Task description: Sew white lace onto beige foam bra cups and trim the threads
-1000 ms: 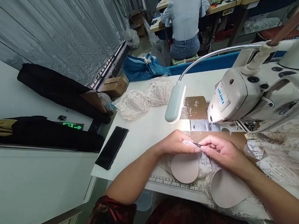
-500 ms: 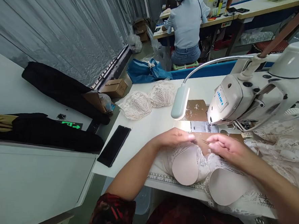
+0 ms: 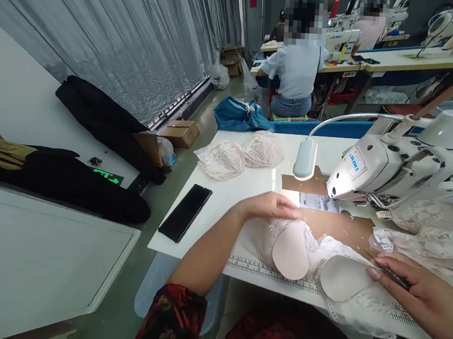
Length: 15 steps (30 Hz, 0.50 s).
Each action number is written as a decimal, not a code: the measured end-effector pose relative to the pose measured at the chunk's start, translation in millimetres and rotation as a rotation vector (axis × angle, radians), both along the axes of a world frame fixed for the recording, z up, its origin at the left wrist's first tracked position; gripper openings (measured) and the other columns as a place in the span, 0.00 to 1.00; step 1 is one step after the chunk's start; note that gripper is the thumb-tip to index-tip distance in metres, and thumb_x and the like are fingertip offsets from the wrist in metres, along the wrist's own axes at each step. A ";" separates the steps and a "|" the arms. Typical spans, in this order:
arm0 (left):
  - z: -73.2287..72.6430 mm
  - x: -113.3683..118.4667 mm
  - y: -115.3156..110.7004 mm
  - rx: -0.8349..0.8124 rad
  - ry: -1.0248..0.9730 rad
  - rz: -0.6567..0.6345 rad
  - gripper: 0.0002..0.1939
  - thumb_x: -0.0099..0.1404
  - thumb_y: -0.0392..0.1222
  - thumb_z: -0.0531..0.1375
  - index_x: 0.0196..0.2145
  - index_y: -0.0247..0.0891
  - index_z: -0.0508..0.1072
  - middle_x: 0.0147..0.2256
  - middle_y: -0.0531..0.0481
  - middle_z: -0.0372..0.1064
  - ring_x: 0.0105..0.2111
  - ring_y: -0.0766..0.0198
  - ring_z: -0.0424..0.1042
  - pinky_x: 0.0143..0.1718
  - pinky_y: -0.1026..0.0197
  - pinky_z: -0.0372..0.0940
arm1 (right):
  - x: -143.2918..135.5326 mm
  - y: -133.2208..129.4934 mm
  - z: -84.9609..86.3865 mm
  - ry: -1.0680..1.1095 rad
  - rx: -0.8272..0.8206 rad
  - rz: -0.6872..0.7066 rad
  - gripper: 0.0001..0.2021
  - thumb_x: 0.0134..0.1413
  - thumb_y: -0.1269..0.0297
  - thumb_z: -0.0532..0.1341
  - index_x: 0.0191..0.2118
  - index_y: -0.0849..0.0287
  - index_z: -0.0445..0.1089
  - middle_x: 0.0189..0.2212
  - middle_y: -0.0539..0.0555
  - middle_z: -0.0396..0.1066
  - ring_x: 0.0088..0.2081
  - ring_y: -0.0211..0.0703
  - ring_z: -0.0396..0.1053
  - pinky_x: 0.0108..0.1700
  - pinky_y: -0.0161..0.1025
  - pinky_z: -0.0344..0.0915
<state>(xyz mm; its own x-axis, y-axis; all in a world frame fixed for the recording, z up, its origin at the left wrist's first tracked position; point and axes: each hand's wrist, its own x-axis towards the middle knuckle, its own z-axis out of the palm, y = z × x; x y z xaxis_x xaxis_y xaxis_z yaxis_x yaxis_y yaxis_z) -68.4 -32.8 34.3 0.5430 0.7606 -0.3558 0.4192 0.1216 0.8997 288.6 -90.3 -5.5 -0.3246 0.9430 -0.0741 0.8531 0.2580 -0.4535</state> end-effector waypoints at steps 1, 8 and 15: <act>2.7 3.8 -5.2 0.115 0.116 -0.078 0.19 0.55 0.56 0.66 0.37 0.39 0.78 0.35 0.50 0.76 0.32 0.62 0.71 0.31 0.62 0.60 | -6.2 0.9 3.4 0.029 0.023 0.007 0.22 0.54 0.43 0.57 0.41 0.52 0.79 0.47 0.57 0.77 0.50 0.60 0.74 0.38 0.44 0.76; 29.9 -23.2 -43.6 0.481 0.521 -0.042 0.17 0.46 0.28 0.62 0.15 0.38 0.55 0.17 0.55 0.57 0.21 0.65 0.59 0.25 0.61 0.49 | -101.9 13.4 10.2 0.408 -0.085 0.041 0.22 0.63 0.48 0.52 0.54 0.53 0.72 0.49 0.57 0.76 0.43 0.51 0.78 0.34 0.42 0.77; 75.0 -116.4 -0.7 0.998 0.728 0.515 0.09 0.54 0.27 0.55 0.30 0.39 0.66 0.45 0.45 0.71 0.48 0.53 0.68 0.47 0.53 0.63 | -222.3 104.8 28.0 0.470 0.593 0.328 0.22 0.65 0.64 0.49 0.60 0.62 0.64 0.58 0.64 0.68 0.60 0.53 0.64 0.63 0.54 0.60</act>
